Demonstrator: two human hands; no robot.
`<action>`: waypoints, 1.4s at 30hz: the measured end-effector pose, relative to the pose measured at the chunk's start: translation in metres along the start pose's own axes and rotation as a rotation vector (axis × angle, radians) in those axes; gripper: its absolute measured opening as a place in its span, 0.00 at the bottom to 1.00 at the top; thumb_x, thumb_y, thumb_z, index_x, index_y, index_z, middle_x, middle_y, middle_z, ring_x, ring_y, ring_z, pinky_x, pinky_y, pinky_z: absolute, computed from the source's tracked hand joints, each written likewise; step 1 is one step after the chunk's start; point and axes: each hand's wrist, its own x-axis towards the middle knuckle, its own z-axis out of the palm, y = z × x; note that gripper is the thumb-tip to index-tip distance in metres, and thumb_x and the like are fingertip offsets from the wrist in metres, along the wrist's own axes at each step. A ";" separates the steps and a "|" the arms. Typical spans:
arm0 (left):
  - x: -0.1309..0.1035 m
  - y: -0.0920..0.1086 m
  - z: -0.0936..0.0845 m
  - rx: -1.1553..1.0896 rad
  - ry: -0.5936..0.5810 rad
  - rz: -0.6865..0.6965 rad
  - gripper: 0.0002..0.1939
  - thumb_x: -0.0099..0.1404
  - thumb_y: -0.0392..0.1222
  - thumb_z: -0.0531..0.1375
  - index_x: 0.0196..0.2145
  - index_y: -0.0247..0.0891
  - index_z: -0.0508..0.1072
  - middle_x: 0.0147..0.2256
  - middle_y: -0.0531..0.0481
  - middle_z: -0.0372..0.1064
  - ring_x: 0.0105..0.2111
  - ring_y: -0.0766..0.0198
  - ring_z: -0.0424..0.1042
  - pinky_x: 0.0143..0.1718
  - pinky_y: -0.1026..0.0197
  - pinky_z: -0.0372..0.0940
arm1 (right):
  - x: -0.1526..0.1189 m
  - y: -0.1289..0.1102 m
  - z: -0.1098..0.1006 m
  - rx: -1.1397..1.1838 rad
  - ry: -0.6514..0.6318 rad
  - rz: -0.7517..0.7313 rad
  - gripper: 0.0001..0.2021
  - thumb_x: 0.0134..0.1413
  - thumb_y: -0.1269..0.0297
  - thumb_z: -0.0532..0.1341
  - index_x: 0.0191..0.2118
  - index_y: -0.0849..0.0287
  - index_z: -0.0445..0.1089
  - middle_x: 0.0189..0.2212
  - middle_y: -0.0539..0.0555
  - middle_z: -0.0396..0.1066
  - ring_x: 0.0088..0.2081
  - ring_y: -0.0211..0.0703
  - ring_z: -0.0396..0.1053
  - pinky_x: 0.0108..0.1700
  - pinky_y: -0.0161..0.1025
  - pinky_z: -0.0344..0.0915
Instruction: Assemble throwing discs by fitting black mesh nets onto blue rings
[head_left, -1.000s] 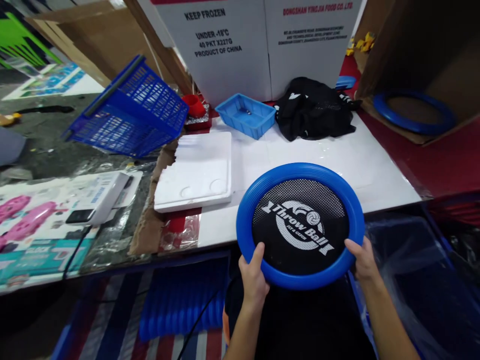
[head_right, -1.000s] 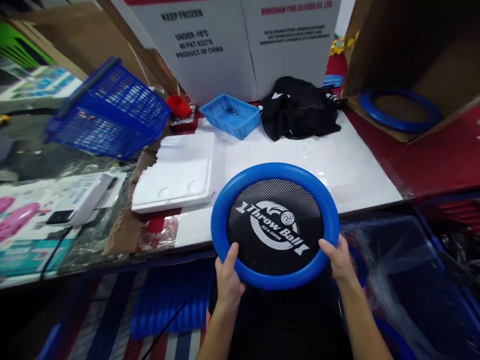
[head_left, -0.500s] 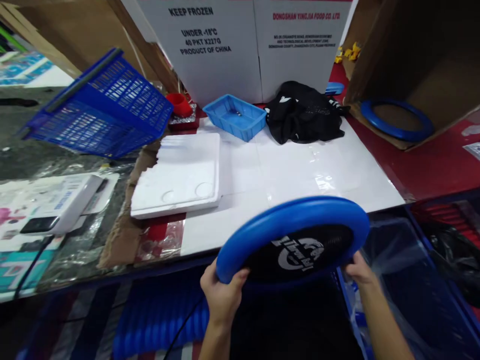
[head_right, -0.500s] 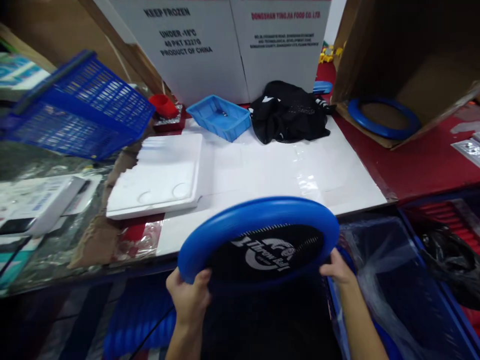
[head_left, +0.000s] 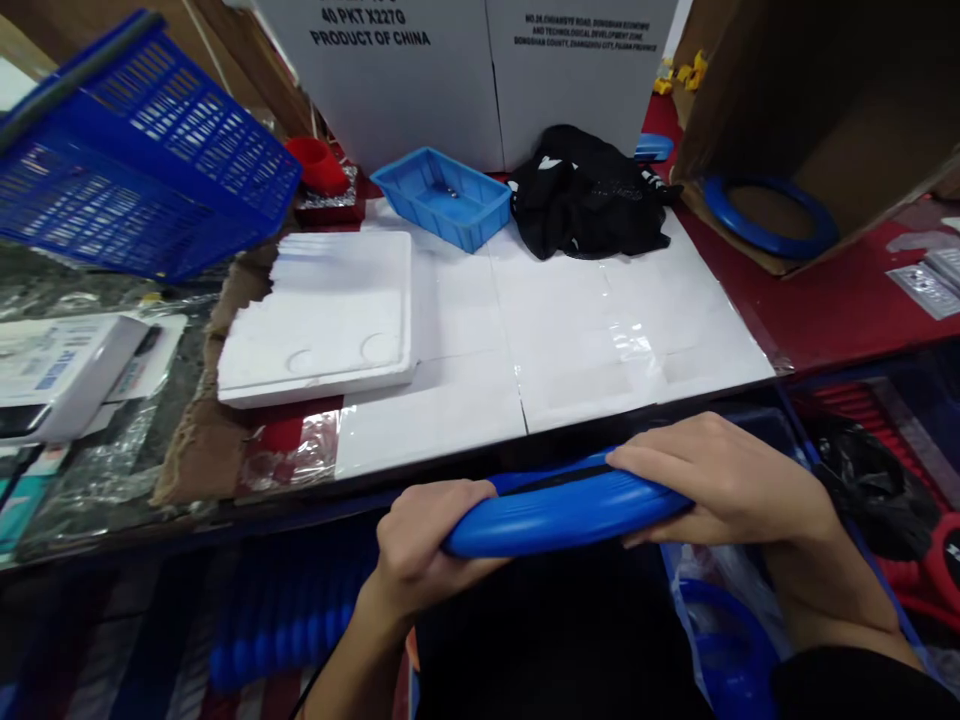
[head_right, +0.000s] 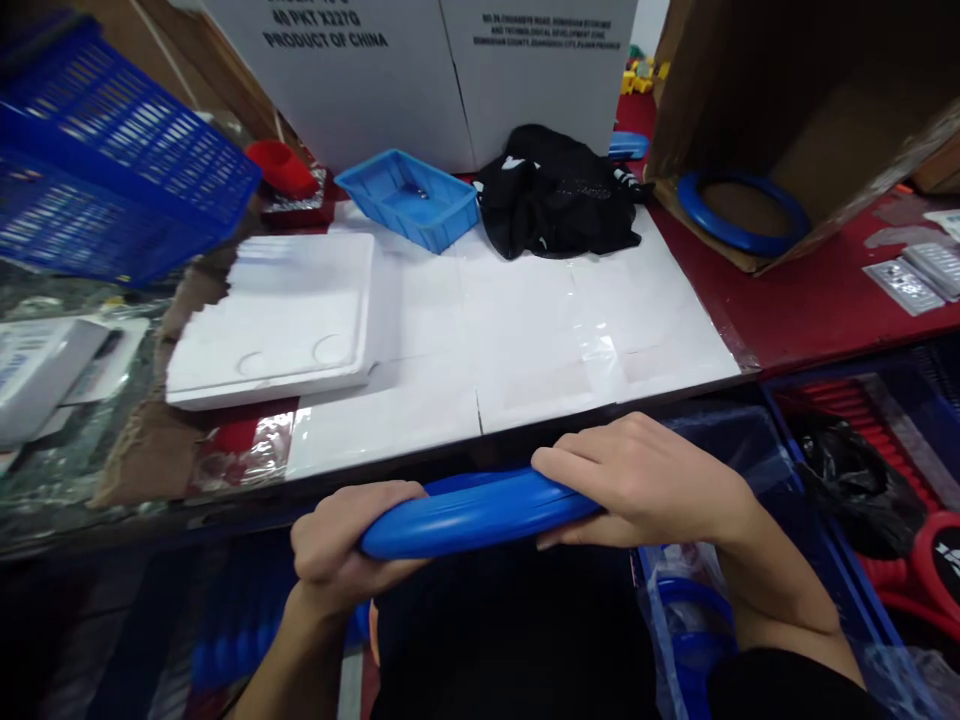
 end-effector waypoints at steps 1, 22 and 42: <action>-0.001 -0.001 -0.002 -0.010 0.000 -0.024 0.20 0.38 0.53 0.86 0.27 0.45 0.88 0.26 0.45 0.81 0.25 0.48 0.83 0.38 0.54 0.79 | -0.001 0.002 0.001 0.018 -0.009 0.004 0.22 0.36 0.49 0.86 0.37 0.49 0.84 0.28 0.48 0.81 0.29 0.45 0.76 0.32 0.40 0.71; 0.019 0.018 -0.022 0.269 -0.273 0.581 0.26 0.67 0.56 0.78 0.51 0.36 0.80 0.36 0.48 0.84 0.32 0.59 0.83 0.37 0.60 0.76 | 0.007 0.010 0.018 -0.807 -0.589 -0.702 0.18 0.75 0.54 0.64 0.60 0.60 0.70 0.41 0.56 0.82 0.37 0.46 0.78 0.37 0.41 0.65; 0.009 0.045 -0.004 0.360 -0.311 0.618 0.23 0.78 0.52 0.68 0.60 0.32 0.75 0.41 0.40 0.85 0.34 0.54 0.86 0.34 0.57 0.78 | 0.004 0.013 0.032 -0.845 -0.734 -0.750 0.10 0.77 0.58 0.64 0.53 0.59 0.69 0.34 0.50 0.77 0.30 0.42 0.69 0.32 0.42 0.56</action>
